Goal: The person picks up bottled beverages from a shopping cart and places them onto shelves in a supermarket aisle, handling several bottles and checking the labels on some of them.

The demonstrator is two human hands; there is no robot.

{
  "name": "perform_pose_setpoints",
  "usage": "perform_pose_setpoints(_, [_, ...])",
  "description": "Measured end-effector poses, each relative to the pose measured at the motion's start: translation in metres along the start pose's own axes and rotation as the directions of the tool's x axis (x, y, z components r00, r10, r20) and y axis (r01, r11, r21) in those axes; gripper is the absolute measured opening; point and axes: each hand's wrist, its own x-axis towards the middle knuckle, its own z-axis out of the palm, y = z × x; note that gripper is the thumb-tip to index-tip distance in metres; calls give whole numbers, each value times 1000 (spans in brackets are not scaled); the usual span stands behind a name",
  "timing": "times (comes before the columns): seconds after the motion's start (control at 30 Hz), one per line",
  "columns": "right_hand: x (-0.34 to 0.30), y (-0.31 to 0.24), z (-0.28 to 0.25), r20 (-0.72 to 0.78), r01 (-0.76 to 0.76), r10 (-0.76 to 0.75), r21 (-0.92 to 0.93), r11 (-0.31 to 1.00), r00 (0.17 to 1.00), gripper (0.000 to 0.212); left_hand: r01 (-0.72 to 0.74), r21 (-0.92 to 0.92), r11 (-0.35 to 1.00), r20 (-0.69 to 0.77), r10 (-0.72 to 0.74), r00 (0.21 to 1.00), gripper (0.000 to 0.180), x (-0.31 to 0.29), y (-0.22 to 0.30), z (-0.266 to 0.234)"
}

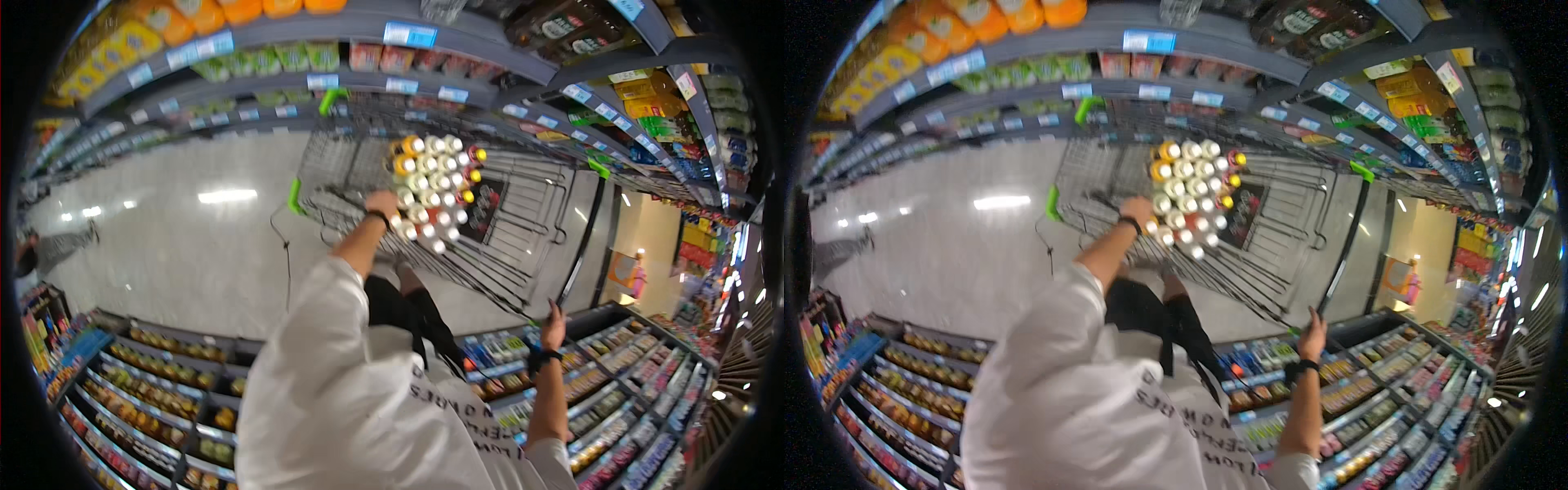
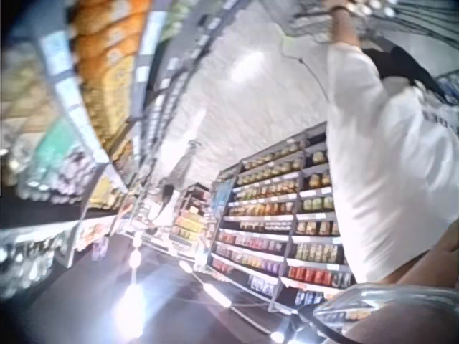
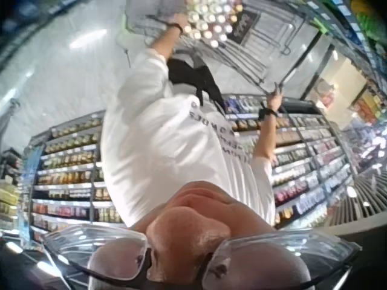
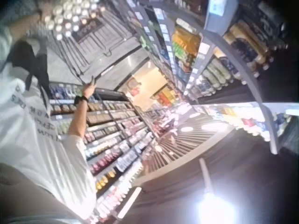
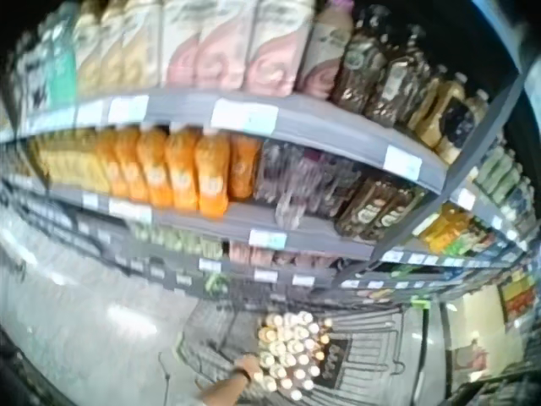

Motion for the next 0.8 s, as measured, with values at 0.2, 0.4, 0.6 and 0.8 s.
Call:
perform_pose_setpoints(0.2, [59,36,-32,-25,103,-102,35,994,994,54,83,-107,991,-60,-90,994,42,5,17,-36])
perform_pose_setpoints(0.4, [87,96,-26,-12,15,-15,-26,1000,1000,55,-147,-327,933,-448,-17,894,35,-68,55,-99])
perform_pose_setpoints(0.6, [139,66,-73,122,-15,25,-77,997,992,50,-208,-382,900,-698,-133,704,25,-177,132,-193])
perform_pose_setpoints(0.8, [164,-144,-178,-148,561,-640,652,510,754,42,-387,-420,821,-864,-232,447,20,-242,187,-268])
